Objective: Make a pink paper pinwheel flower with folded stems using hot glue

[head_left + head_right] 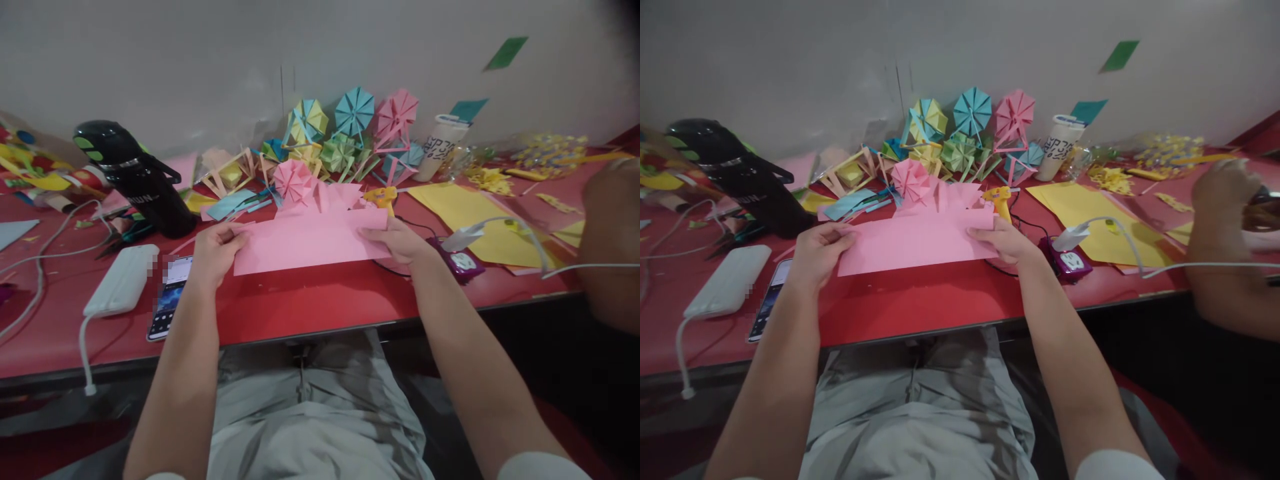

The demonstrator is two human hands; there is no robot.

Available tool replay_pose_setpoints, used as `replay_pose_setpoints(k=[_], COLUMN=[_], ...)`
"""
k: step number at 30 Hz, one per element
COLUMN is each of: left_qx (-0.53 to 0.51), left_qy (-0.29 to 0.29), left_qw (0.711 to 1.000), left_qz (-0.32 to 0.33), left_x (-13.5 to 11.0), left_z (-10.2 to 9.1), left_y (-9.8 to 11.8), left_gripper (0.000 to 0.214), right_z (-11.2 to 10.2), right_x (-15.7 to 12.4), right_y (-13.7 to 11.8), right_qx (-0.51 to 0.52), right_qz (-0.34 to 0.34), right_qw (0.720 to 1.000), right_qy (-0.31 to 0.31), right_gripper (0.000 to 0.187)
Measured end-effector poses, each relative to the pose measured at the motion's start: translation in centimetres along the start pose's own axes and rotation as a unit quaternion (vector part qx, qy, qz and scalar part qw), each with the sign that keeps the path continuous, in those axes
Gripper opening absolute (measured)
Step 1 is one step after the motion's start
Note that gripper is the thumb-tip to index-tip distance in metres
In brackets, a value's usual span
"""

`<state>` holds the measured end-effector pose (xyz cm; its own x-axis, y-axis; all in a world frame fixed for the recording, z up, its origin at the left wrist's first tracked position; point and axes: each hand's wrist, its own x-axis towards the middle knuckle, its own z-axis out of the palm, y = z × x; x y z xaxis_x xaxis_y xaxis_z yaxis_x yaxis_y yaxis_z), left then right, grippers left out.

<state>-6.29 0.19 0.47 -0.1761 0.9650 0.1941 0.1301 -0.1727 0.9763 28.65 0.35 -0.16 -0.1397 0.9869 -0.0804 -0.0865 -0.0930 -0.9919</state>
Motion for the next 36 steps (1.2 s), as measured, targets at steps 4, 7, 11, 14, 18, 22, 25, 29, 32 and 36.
replay_pose_setpoints(k=[4, 7, 11, 14, 18, 22, 25, 29, 32, 36], left_qx=[-0.002, -0.007, -0.032, -0.058, -0.067, -0.009, 0.126, 0.324, 0.49, 0.531], left_qy=[-0.007, 0.0, 0.012, 0.012, -0.011, -0.016, -0.051, -0.131, -0.138, -0.266], left_qw=[0.999, 0.999, 0.999, 0.998, 0.997, 0.999, 0.991, 0.936, 0.856, 0.786], left_qz=[0.038, 0.053, 0.03, 0.001, -0.028, -0.031, -0.007, 0.04, 0.093, 0.171], left_x=[-0.7, -0.7, -0.4, -0.5, -0.7, -0.8, -1.4, -2.8, -3.3, -3.3], left_z=[-0.2, -0.3, -0.4, -0.4, -0.1, -0.1, -0.9, -2.1, -1.7, 1.0], left_y=[0.5, 0.6, 0.7, 1.3, 2.0, 1.7, 1.4, 1.7, 2.4, 3.3], left_gripper=[0.019, 0.015, 0.011, 0.011, 0.01, 0.011, 0.014, 0.01, 0.028, 0.042], right_z=[-1.0, -1.6, -2.1, -2.4, -2.3, -1.7, -1.1, -0.7, -0.4, 0.2], right_x=[-0.1, 0.1, 0.4, 0.5, 0.5, 0.4, -0.3, -1.6, -2.2, -2.5], right_y=[-0.3, -0.3, -0.2, -0.3, -0.4, -0.3, 0.0, 0.2, 0.3, 0.4], right_qx=[0.004, -0.021, -0.085, -0.108, -0.118, -0.088, -0.111, -0.257, -0.325, -0.348], right_qz=[-0.006, -0.025, -0.066, -0.078, -0.075, -0.079, -0.057, -0.065, -0.116, -0.134], right_qw=[1.0, 0.999, 0.994, 0.991, 0.99, 0.993, 0.992, 0.962, 0.937, 0.926], right_qy=[0.017, 0.006, 0.019, 0.026, 0.018, 0.004, -0.009, -0.057, -0.049, -0.047], right_gripper=[0.037, 0.034, 0.027, 0.022, 0.02, 0.022, 0.03, 0.036, 0.033, 0.027])
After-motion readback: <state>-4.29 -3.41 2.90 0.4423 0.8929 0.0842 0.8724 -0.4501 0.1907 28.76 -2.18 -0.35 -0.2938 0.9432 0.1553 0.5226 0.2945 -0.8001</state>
